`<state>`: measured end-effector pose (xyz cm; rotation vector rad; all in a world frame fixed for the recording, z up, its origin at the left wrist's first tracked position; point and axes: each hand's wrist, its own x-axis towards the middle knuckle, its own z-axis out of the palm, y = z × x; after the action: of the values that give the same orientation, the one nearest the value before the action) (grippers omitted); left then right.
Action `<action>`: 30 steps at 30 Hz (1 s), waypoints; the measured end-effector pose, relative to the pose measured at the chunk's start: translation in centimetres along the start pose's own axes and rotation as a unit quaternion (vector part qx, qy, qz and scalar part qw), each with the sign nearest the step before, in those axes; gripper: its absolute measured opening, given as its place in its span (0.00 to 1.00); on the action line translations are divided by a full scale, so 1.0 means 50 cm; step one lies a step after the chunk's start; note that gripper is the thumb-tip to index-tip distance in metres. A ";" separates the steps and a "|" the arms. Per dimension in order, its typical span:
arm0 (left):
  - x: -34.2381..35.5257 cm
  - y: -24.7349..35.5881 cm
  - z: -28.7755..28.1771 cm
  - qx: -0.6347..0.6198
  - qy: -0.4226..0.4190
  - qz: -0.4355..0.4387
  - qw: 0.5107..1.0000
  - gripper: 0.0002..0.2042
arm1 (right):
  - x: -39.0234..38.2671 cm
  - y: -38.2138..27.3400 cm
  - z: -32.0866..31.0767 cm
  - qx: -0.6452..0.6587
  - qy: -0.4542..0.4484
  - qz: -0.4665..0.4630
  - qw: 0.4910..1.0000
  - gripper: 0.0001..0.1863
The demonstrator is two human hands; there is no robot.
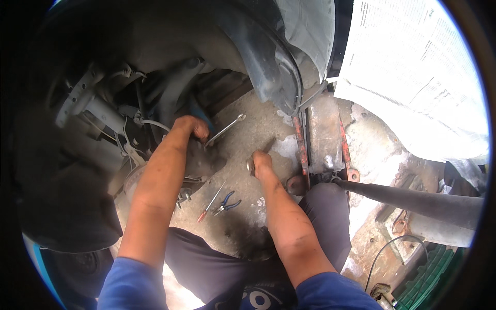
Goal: The person works on a car's brake assembly, using a wrench and other tools to remove and adjust components. They then lift and mount a tire onto the wheel hub, securing it in place.
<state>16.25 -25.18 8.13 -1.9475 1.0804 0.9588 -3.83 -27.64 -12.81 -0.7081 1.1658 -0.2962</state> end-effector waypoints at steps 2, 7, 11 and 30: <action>-0.009 -0.008 -0.003 0.021 0.012 0.009 1.000 0.25 | -0.025 -0.032 0.032 0.018 -0.062 -0.008 0.998 0.07; 0.026 -0.049 0.027 0.035 -0.006 0.021 0.999 0.27 | -0.049 -0.106 -0.001 -0.114 -0.267 -0.089 0.953 0.09; 0.001 0.013 -0.029 0.028 -0.014 0.025 0.999 0.27 | 0.077 -0.020 -0.040 -0.086 -0.054 -0.127 0.987 0.12; 0.013 -0.002 -0.007 -0.035 0.012 -0.019 0.999 0.25 | -0.025 -0.072 -0.029 -0.037 -0.081 -0.044 0.995 0.13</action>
<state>16.68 -25.66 7.78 -2.0345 1.0328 0.9665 -5.11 -30.16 -9.87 -0.8341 0.9964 -0.2652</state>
